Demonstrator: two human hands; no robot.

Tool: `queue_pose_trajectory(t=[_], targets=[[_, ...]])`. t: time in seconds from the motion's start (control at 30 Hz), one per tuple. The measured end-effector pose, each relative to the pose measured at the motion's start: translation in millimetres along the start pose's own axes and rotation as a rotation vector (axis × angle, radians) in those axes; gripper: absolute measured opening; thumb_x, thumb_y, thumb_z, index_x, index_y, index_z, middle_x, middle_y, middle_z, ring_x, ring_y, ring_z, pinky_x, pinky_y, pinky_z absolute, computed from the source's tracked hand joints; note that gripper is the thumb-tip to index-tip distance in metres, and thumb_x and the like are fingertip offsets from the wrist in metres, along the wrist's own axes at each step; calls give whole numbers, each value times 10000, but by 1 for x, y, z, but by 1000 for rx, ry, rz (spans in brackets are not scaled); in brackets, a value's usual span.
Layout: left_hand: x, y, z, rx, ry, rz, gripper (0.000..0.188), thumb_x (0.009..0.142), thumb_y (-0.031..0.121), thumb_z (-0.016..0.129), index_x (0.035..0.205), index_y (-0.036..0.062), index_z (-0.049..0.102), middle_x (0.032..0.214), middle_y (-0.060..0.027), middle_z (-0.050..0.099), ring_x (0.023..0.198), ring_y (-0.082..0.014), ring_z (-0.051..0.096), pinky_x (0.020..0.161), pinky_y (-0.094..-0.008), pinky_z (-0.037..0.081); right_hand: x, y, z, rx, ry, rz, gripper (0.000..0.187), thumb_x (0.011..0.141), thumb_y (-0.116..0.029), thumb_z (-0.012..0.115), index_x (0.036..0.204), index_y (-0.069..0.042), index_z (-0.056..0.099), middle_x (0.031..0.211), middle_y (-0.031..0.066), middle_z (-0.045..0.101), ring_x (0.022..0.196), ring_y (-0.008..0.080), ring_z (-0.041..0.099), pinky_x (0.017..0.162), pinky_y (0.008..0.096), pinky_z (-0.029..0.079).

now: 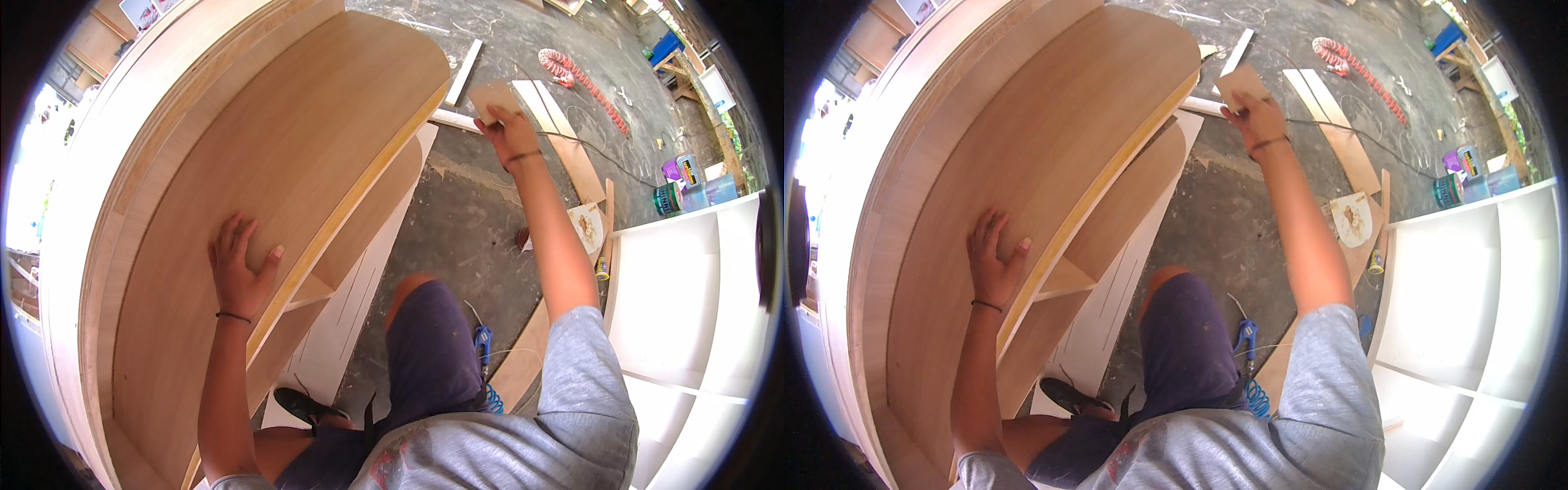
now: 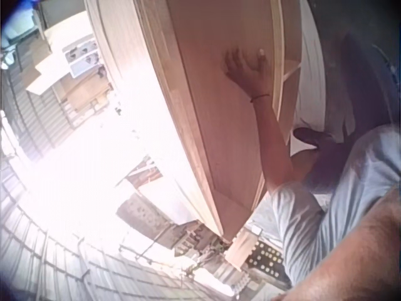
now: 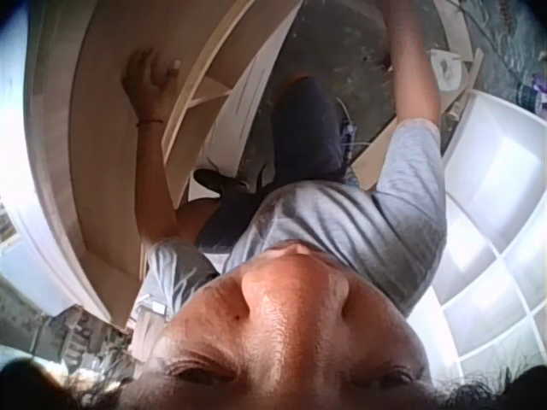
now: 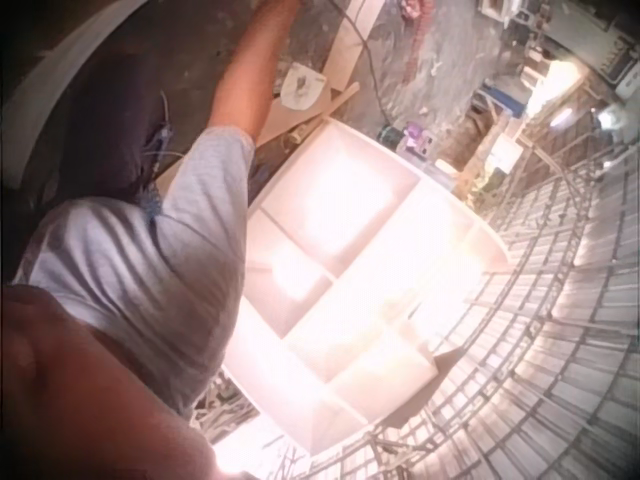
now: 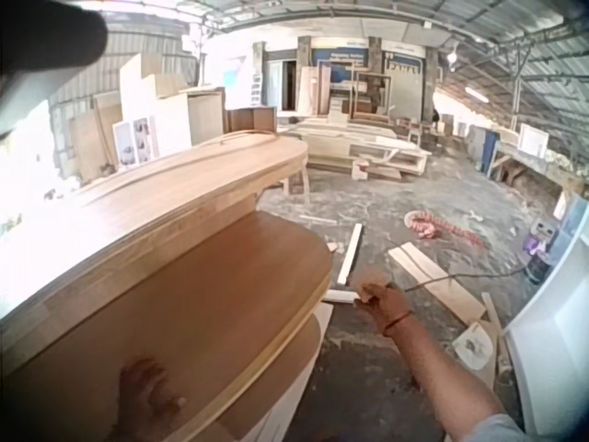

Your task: The person applies adhesive to the edge of a curved wooden shelf unit using a spatula, then measures the edge with a tape measure and manually applies a thin flexible wood strip to the glued surface.

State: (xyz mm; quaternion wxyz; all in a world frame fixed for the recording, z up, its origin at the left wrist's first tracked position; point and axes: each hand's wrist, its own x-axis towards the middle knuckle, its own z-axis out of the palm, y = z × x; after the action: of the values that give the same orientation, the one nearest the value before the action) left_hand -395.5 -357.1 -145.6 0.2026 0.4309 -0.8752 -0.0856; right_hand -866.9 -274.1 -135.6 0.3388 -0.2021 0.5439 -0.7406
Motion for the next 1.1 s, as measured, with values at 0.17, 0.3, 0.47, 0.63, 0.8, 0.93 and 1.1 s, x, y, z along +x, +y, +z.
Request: queue_pose_trajectory(t=[0.17,0.3,0.47,0.63,0.8,0.93,1.1], targets=[[0,3,-2,-7,4,-13,539,750,332,732,1208,102,565,1382,-103,438,1302,-283,386,1090,-564,193,35,6,35,-450,221,-109,401,791,-131,651,1122,62,537,997,151,615,803,233,646,574,320,593],[-1,2,-1,-9,19,-1,535,742,324,738,1193,92,569,1370,-110,445,1297,-292,388,1086,-568,194,40,10,46,-622,268,-205,444,765,-150,660,1130,72,536,948,165,633,711,232,659,503,316,586],[0,7,-6,-28,23,-11,524,741,325,734,1175,81,571,1351,-123,455,1293,-299,388,1077,-583,194,48,15,55,-753,273,-259,332,728,-178,650,969,48,621,832,185,660,666,253,678,502,344,571],[3,9,-6,-97,26,5,518,747,341,722,1165,75,571,1344,-136,454,1291,-316,384,1059,-623,186,76,15,36,-1080,189,-316,333,764,-182,640,968,82,636,836,177,672,660,235,686,520,319,581],[2,8,-6,-84,14,-15,538,750,349,708,1181,67,551,1364,-146,430,1302,-326,365,1045,-656,181,64,3,58,-1119,144,-248,344,772,-217,629,942,82,640,784,169,676,645,238,687,538,327,571],[5,14,-8,-93,-14,-24,536,764,355,681,1192,64,538,1388,-155,400,1320,-349,334,1043,-676,159,80,12,39,-1284,184,-438,317,776,-232,602,929,40,657,768,170,680,648,247,685,571,345,558],[3,12,-5,-58,-18,-32,553,775,385,655,1207,64,532,1401,-162,388,1346,-359,303,1051,-683,138,69,16,47,-1444,211,-542,296,776,-248,572,911,-2,668,759,165,681,659,252,682,605,364,537]])
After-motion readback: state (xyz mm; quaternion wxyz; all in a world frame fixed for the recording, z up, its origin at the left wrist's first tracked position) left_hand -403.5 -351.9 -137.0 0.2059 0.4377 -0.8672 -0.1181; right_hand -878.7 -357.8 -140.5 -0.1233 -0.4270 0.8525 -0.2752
